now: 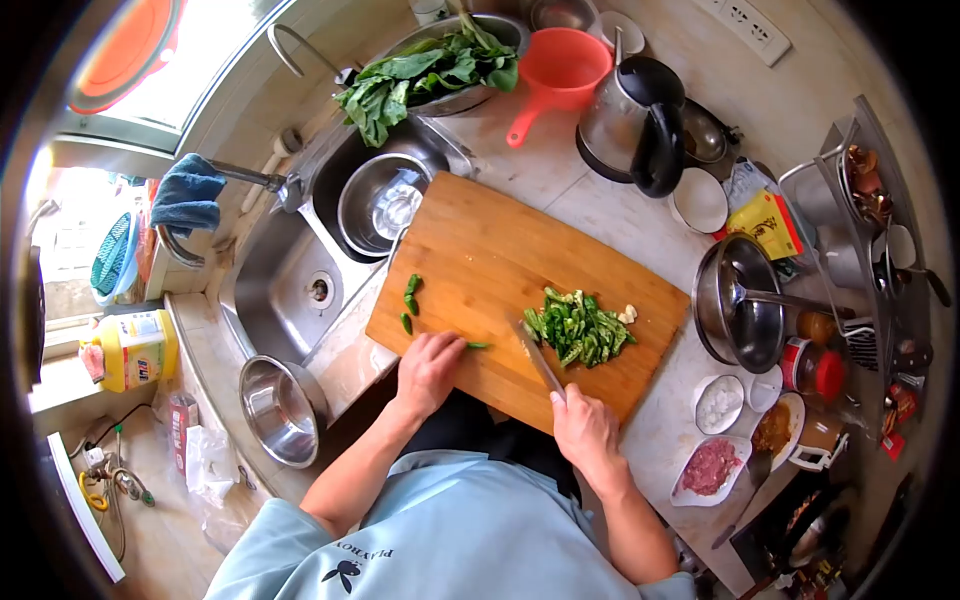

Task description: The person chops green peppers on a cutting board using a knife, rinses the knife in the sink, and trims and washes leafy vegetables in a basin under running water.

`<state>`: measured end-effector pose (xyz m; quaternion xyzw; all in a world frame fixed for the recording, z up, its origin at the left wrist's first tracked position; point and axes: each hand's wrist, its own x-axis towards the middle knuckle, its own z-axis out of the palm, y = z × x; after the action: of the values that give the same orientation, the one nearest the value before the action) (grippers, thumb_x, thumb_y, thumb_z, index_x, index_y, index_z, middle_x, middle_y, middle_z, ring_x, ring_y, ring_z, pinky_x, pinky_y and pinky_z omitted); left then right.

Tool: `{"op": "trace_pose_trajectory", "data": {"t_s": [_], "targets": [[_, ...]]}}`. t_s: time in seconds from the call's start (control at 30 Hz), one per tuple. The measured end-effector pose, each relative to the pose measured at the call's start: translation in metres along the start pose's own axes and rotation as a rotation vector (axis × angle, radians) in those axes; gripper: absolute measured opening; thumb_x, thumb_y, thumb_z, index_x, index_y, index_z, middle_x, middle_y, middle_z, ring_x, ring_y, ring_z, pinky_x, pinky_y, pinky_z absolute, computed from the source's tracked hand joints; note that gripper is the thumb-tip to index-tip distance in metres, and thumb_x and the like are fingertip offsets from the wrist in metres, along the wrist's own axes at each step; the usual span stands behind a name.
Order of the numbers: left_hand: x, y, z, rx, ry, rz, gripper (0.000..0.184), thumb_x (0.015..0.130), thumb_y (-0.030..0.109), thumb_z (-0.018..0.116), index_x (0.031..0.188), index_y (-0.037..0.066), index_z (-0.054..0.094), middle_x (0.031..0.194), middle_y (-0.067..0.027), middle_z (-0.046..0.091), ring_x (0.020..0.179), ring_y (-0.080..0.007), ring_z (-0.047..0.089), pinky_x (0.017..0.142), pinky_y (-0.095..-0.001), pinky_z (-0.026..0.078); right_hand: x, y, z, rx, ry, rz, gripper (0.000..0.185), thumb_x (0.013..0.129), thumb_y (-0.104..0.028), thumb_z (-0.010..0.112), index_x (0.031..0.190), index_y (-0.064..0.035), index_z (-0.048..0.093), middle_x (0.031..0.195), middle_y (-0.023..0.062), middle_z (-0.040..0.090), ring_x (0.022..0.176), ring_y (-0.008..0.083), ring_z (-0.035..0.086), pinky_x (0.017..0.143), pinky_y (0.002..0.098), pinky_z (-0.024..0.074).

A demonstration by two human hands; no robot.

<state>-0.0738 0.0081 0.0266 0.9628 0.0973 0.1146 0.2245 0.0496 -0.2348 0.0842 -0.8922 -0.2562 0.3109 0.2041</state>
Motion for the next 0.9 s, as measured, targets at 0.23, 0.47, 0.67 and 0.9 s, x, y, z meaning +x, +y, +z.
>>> {"op": "trace_pose_trajectory", "data": {"t_s": [0.23, 0.47, 0.67, 0.9], "targets": [[0.037, 0.004, 0.017, -0.165, -0.058, 0.336, 0.046, 0.070, 0.001, 0.069, 0.115, 0.002, 0.066, 0.115, -0.0113, 0.064, 0.083, -0.0250, 0.061, 0.071, -0.0360, 0.048, 0.001, 0.001, -0.007, 0.008, 0.065, 0.021, 0.025, 0.098, -0.023, 0.051, 0.085, -0.0018, 0.053, 0.074, 0.0241, 0.064, 0.071, 0.0461, 0.063, 0.064, 0.0541, 0.0489], [0.026, -0.006, 0.031, -0.262, 0.061, 0.353, 0.035, 0.069, 0.001, 0.069, 0.104, 0.002, 0.068, 0.109, -0.0109, 0.065, 0.082, -0.0252, 0.062, 0.067, -0.0356, 0.049, -0.006, -0.024, -0.002, -0.013, 0.020, -0.022, 0.023, 0.097, -0.022, 0.052, 0.085, -0.0022, 0.052, 0.072, 0.0228, 0.064, 0.067, 0.0451, 0.062, 0.062, 0.0545, 0.0485], [0.026, -0.012, 0.040, -0.220, -0.018, 0.380, 0.033, 0.075, 0.009, 0.065, 0.107, 0.001, 0.066, 0.113, -0.0107, 0.063, 0.090, -0.0239, 0.060, 0.073, -0.0350, 0.048, -0.015, -0.030, -0.003, -0.084, -0.024, -0.050, 0.022, 0.097, -0.019, 0.052, 0.084, -0.0014, 0.052, 0.072, 0.0229, 0.063, 0.066, 0.0443, 0.062, 0.060, 0.0533, 0.0485], [0.028, -0.010, 0.040, -0.233, -0.018, 0.367, 0.032, 0.074, 0.008, 0.066, 0.106, 0.000, 0.066, 0.111, -0.0111, 0.063, 0.088, -0.0242, 0.059, 0.075, -0.0348, 0.048, -0.020, -0.028, -0.006, -0.189, -0.090, -0.048, 0.022, 0.098, -0.021, 0.050, 0.085, -0.0029, 0.052, 0.071, 0.0198, 0.065, 0.065, 0.0414, 0.064, 0.060, 0.0516, 0.0512]]}}
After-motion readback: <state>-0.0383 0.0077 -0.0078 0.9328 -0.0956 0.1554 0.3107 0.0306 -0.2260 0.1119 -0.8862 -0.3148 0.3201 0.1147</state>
